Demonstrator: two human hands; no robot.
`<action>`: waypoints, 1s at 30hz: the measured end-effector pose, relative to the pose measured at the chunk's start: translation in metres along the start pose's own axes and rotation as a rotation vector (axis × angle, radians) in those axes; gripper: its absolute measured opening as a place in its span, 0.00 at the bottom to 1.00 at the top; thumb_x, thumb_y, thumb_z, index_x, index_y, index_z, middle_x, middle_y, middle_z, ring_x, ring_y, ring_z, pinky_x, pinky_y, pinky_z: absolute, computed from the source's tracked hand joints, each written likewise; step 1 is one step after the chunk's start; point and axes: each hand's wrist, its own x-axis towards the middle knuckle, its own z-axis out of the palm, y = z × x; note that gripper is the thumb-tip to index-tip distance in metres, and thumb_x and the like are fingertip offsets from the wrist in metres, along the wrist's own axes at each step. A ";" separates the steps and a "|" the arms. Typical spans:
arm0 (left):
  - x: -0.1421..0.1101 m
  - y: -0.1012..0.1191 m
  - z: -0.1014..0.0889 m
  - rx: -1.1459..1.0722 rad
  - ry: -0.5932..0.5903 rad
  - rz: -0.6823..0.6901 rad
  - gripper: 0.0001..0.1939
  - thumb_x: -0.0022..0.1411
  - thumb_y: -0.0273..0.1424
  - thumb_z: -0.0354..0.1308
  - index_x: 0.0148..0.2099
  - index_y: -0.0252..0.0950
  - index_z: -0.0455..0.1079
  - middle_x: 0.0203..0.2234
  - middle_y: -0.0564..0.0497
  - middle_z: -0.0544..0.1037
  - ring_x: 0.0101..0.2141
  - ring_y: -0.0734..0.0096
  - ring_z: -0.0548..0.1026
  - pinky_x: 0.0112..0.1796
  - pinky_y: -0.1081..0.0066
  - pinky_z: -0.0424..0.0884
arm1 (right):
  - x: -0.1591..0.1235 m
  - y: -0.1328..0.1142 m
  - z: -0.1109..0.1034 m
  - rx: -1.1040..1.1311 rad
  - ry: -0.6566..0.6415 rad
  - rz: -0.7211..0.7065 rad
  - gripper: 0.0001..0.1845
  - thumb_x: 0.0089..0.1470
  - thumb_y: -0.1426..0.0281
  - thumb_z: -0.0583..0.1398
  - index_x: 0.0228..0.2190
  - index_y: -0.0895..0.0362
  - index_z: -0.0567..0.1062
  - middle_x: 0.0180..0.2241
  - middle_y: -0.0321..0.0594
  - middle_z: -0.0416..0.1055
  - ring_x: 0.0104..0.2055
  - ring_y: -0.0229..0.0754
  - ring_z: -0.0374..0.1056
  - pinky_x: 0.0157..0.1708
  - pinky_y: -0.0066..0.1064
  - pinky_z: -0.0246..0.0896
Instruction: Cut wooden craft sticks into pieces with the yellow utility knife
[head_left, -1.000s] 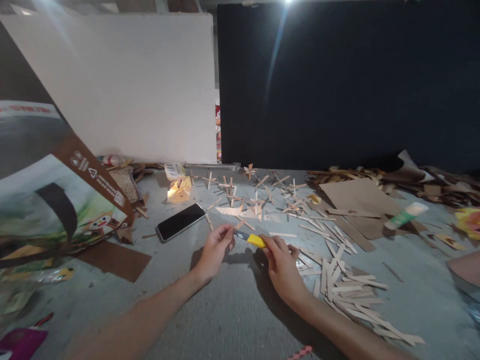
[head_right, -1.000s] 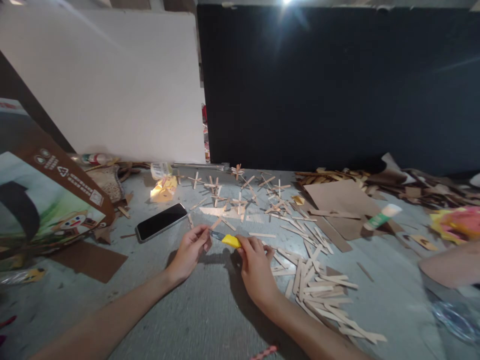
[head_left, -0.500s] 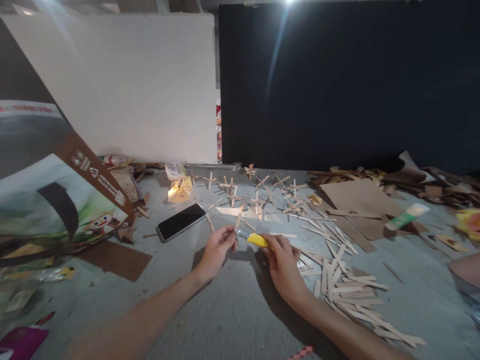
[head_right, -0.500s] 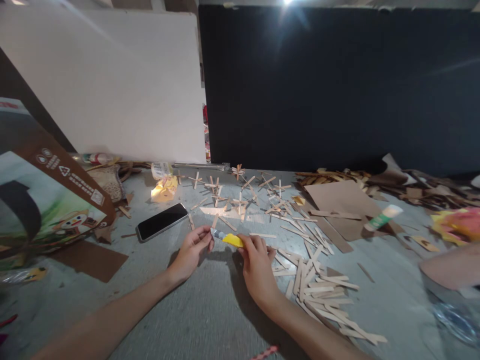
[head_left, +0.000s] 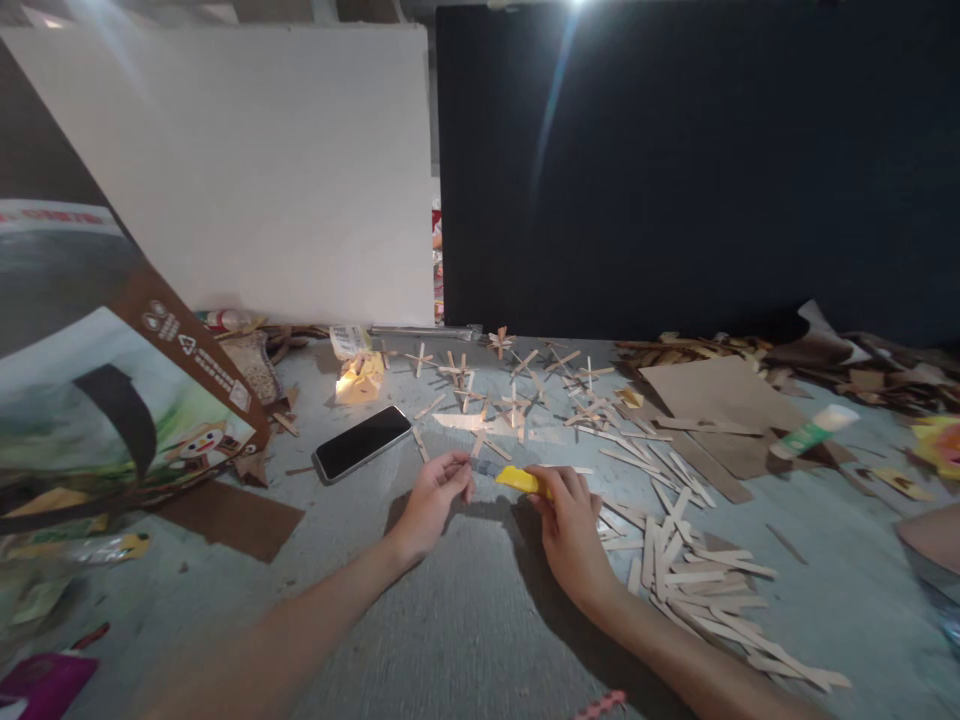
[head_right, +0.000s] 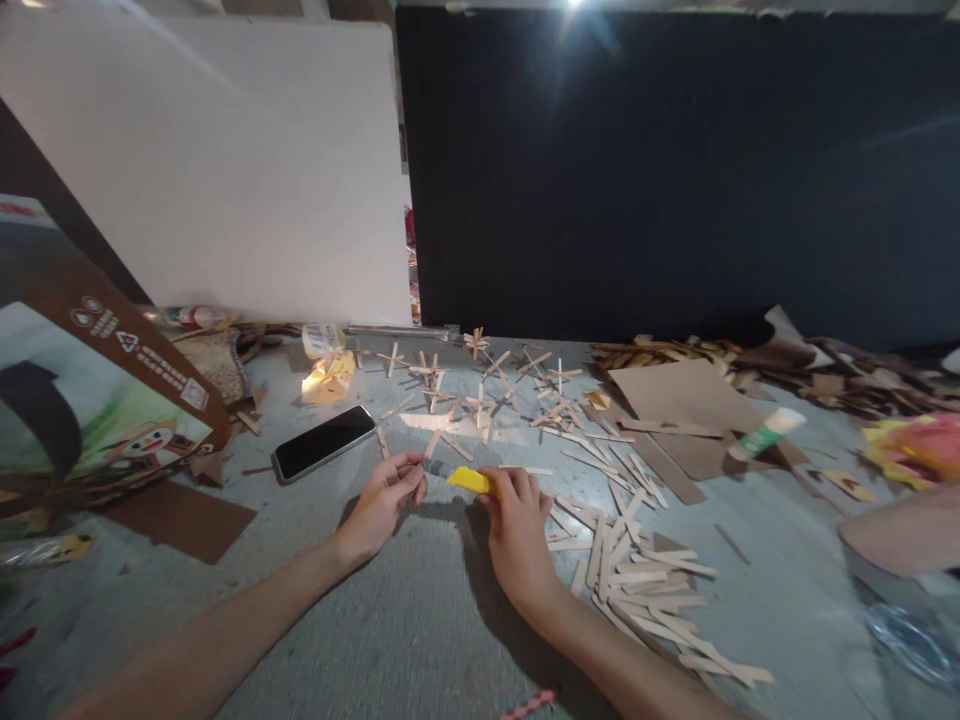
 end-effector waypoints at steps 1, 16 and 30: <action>0.000 0.000 0.000 -0.001 -0.002 -0.001 0.16 0.53 0.41 0.66 0.36 0.35 0.71 0.16 0.57 0.68 0.21 0.74 0.65 0.28 0.72 0.59 | 0.000 0.000 0.000 -0.002 0.006 0.000 0.17 0.64 0.72 0.49 0.48 0.51 0.72 0.45 0.45 0.71 0.48 0.51 0.65 0.42 0.41 0.54; -0.001 0.005 0.001 -0.009 -0.004 -0.002 0.17 0.53 0.44 0.67 0.34 0.35 0.72 0.16 0.57 0.67 0.20 0.75 0.64 0.27 0.72 0.59 | 0.003 0.005 0.001 0.071 0.040 0.046 0.17 0.66 0.68 0.47 0.48 0.51 0.73 0.44 0.46 0.72 0.47 0.52 0.66 0.43 0.41 0.54; -0.002 0.004 0.003 0.016 0.038 0.047 0.20 0.53 0.47 0.68 0.33 0.35 0.72 0.18 0.56 0.67 0.21 0.76 0.64 0.25 0.73 0.58 | 0.001 0.002 -0.002 0.137 -0.049 0.033 0.19 0.67 0.67 0.47 0.48 0.50 0.75 0.43 0.43 0.75 0.47 0.50 0.68 0.43 0.41 0.54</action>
